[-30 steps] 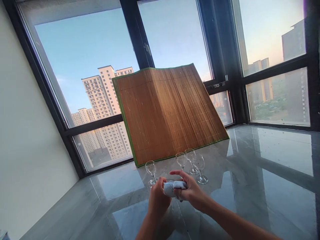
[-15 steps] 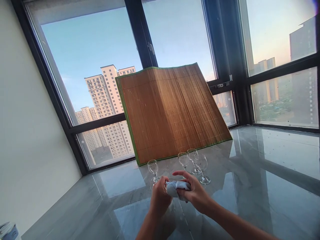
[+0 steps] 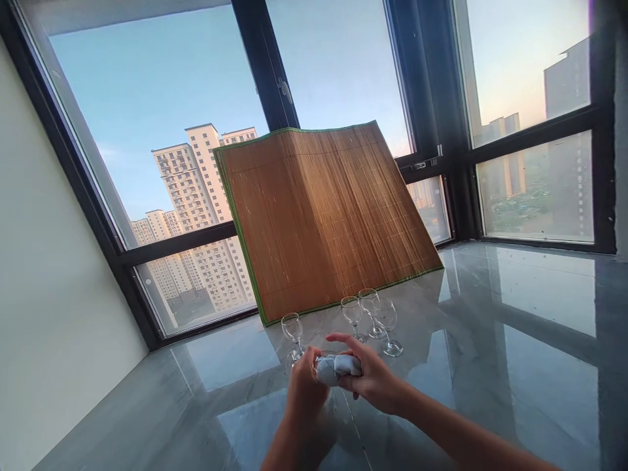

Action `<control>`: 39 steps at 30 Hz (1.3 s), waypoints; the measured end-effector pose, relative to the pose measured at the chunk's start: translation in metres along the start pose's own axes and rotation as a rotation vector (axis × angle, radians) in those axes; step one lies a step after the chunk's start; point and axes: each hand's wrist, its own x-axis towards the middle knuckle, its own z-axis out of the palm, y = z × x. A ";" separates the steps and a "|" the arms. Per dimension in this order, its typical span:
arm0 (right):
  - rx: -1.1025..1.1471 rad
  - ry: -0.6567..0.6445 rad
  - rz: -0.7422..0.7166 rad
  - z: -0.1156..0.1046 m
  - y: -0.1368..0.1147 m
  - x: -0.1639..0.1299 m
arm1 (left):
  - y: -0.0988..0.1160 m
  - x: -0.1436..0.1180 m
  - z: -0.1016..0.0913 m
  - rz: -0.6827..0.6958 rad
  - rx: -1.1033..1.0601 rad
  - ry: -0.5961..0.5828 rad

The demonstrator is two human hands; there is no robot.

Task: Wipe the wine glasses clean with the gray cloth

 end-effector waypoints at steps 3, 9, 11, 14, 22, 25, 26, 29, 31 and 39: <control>0.030 -0.005 0.019 -0.001 -0.007 -0.001 | 0.001 -0.001 0.001 0.020 -0.084 -0.001; 0.050 -0.008 0.030 -0.002 -0.014 -0.003 | 0.010 -0.003 -0.002 0.041 -0.179 -0.007; 0.041 -0.024 0.022 -0.004 -0.016 -0.003 | 0.014 -0.003 -0.003 0.041 -0.208 -0.003; 0.026 -0.030 0.011 -0.008 -0.018 -0.005 | 0.018 -0.004 -0.004 0.041 -0.251 -0.039; -0.046 0.042 -0.009 0.000 -0.021 -0.007 | 0.013 -0.003 0.004 0.038 -0.360 -0.064; -0.089 0.036 -0.105 -0.002 -0.022 -0.009 | 0.012 -0.002 -0.001 0.014 -0.403 -0.075; -0.093 0.047 -0.148 -0.004 -0.024 -0.010 | 0.012 0.000 -0.005 -0.012 -0.427 -0.053; -0.056 0.116 -0.228 -0.015 -0.028 -0.011 | 0.008 0.008 -0.023 -0.117 -0.492 0.112; -0.054 0.165 -0.232 -0.020 -0.030 -0.010 | 0.004 0.013 -0.034 -0.167 -0.510 0.163; -0.120 0.160 -0.145 -0.006 -0.002 0.000 | 0.017 0.010 -0.039 -0.541 -1.203 0.069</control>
